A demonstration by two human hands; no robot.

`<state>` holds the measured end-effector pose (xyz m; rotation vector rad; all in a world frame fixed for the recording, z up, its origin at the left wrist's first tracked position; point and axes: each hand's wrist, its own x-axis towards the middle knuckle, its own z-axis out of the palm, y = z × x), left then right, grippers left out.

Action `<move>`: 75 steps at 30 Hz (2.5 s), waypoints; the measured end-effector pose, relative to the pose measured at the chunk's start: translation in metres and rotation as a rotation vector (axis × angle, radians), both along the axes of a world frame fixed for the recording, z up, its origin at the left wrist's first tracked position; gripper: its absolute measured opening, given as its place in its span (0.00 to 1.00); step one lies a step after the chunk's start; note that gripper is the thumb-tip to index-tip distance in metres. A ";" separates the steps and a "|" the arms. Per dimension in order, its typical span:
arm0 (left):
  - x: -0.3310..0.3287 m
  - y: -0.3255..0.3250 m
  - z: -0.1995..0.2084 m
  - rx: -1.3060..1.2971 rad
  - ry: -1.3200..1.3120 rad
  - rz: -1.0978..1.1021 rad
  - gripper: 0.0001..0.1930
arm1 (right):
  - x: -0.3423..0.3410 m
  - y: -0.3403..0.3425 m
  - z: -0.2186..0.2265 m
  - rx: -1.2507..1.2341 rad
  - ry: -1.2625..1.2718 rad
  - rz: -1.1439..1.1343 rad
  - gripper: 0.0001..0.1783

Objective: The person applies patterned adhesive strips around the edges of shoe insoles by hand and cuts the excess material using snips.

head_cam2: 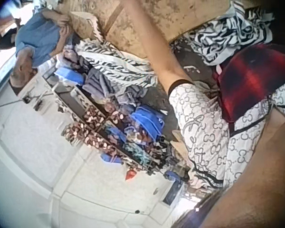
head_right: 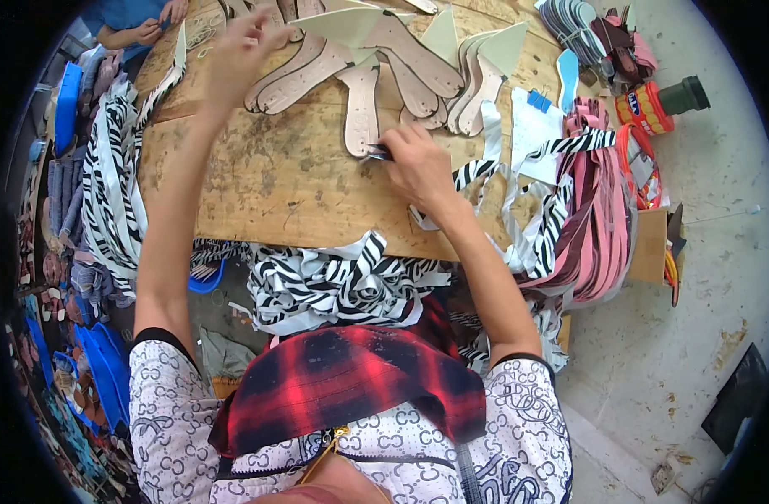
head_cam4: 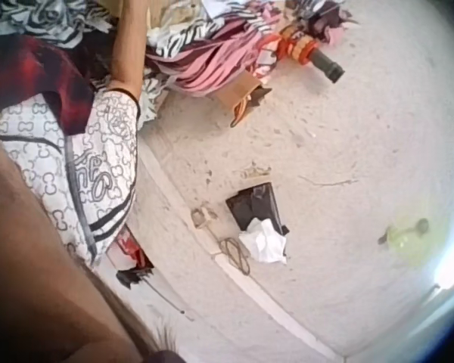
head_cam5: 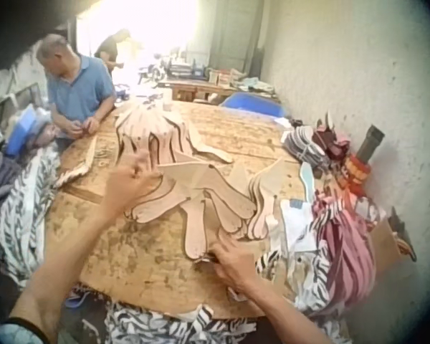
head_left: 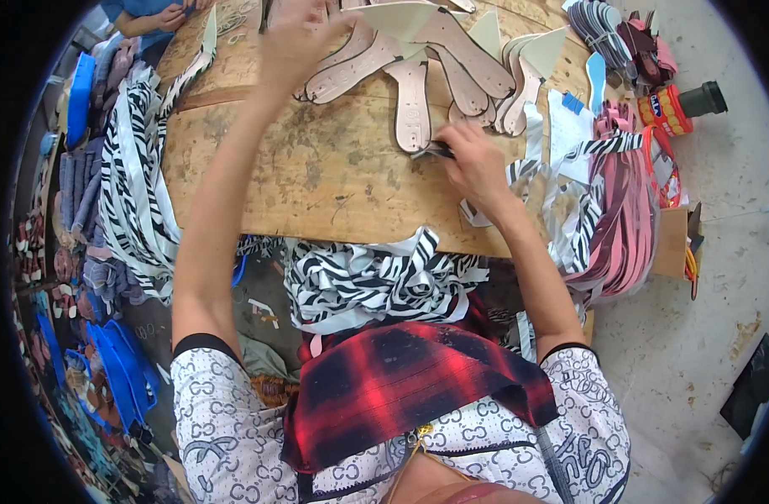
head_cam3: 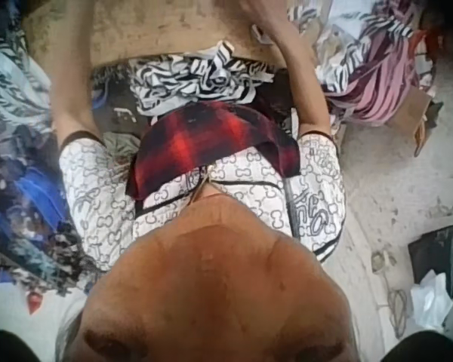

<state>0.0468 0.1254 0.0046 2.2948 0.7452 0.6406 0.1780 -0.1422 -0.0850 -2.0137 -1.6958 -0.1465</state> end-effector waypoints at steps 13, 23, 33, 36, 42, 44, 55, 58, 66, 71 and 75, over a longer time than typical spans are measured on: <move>0.056 -0.003 -0.044 0.755 -0.099 0.280 0.15 | 0.006 0.015 -0.008 0.077 -0.185 0.083 0.18; 0.042 0.016 -0.050 -0.118 -0.059 0.018 0.21 | -0.034 -0.003 0.035 0.311 0.862 -0.053 0.04; 0.053 0.008 -0.028 0.105 0.002 0.089 0.19 | -0.002 0.120 -0.022 0.104 -0.061 -0.061 0.17; 0.047 0.006 -0.021 0.194 0.012 0.045 0.20 | -0.004 0.129 -0.030 0.177 -0.104 -0.005 0.20; 0.016 -0.026 0.081 0.207 -0.057 -0.030 0.18 | -0.013 0.132 -0.026 0.072 -0.187 -0.015 0.19; -0.003 -0.070 0.139 0.077 -0.150 0.012 0.13 | -0.007 0.124 -0.015 0.012 -0.137 -0.020 0.18; -0.068 -0.142 0.008 -0.637 -0.888 0.100 0.11 | -0.067 -0.033 0.069 0.445 1.576 -0.152 0.10; -0.052 -0.169 -0.034 -0.905 -1.001 0.075 0.11 | -0.085 -0.045 0.065 0.331 1.913 -0.053 0.10; -0.050 -0.180 -0.039 -0.818 -0.972 0.134 0.15 | -0.099 -0.050 0.053 0.355 2.071 -0.161 0.07; -0.055 -0.185 -0.026 -0.722 -0.896 0.107 0.11 | -0.104 -0.053 0.053 0.310 1.758 -0.205 0.08; -0.054 -0.183 -0.019 -0.552 -0.798 0.092 0.12 | -0.100 -0.052 0.064 0.168 1.236 -0.153 0.14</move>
